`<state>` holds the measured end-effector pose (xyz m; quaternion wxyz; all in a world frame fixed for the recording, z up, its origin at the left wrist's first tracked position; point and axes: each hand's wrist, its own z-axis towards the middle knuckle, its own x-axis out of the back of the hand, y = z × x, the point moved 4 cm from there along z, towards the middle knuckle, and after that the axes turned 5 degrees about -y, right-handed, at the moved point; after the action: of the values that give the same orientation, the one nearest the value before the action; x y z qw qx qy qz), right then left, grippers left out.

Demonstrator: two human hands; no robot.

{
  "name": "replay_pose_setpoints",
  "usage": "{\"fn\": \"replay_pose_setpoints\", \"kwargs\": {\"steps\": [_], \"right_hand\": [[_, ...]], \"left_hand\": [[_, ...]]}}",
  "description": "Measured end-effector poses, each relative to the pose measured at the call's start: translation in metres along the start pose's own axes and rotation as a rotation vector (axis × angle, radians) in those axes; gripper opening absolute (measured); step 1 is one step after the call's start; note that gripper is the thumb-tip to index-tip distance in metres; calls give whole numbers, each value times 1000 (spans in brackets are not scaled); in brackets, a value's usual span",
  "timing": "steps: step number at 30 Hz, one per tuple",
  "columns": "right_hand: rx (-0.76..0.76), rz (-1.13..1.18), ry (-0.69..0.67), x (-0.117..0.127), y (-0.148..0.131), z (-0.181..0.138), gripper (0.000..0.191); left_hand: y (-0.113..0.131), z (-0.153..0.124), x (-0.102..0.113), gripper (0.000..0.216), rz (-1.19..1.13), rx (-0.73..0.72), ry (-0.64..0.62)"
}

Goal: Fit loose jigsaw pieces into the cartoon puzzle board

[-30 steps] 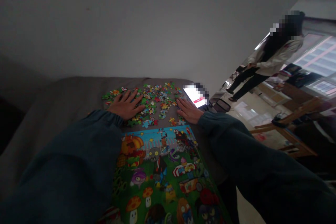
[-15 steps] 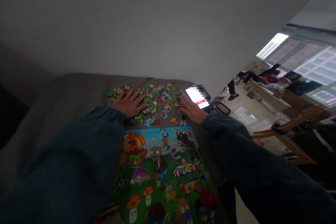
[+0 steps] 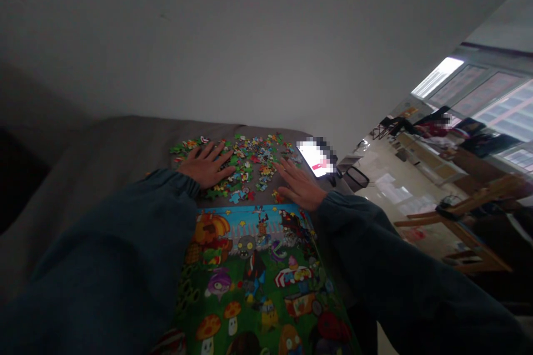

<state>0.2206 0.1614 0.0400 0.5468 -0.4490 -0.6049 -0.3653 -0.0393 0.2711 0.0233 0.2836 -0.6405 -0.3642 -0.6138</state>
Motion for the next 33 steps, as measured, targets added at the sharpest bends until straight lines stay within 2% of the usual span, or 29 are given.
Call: {"fn": "replay_pose_setpoints", "kwargs": {"steps": [3,9,13,15,20,26,33], "right_hand": [[10,-43,-30,-5,-17,9,73],[-146,-152,-42,4,-17,21,65],[-28,-188,-21,8,-33,24,75],[-1,-232,-25,7,-37,27,71],[-12,-306,-76,5,-22,34,56],[37,-183,-110,5,-22,43,71],[-61,-24,-109,6,-4,59,84]], "left_hand": [[0,-1,0,67,2,13,-3],[0,0,-2,69,-5,6,-7],[0,2,-1,69,-9,18,-15],[0,2,-1,68,-7,17,-15],[1,0,-2,69,-17,-1,2],[1,1,0,68,-24,13,-12],[0,2,-3,68,-26,14,11]]}}
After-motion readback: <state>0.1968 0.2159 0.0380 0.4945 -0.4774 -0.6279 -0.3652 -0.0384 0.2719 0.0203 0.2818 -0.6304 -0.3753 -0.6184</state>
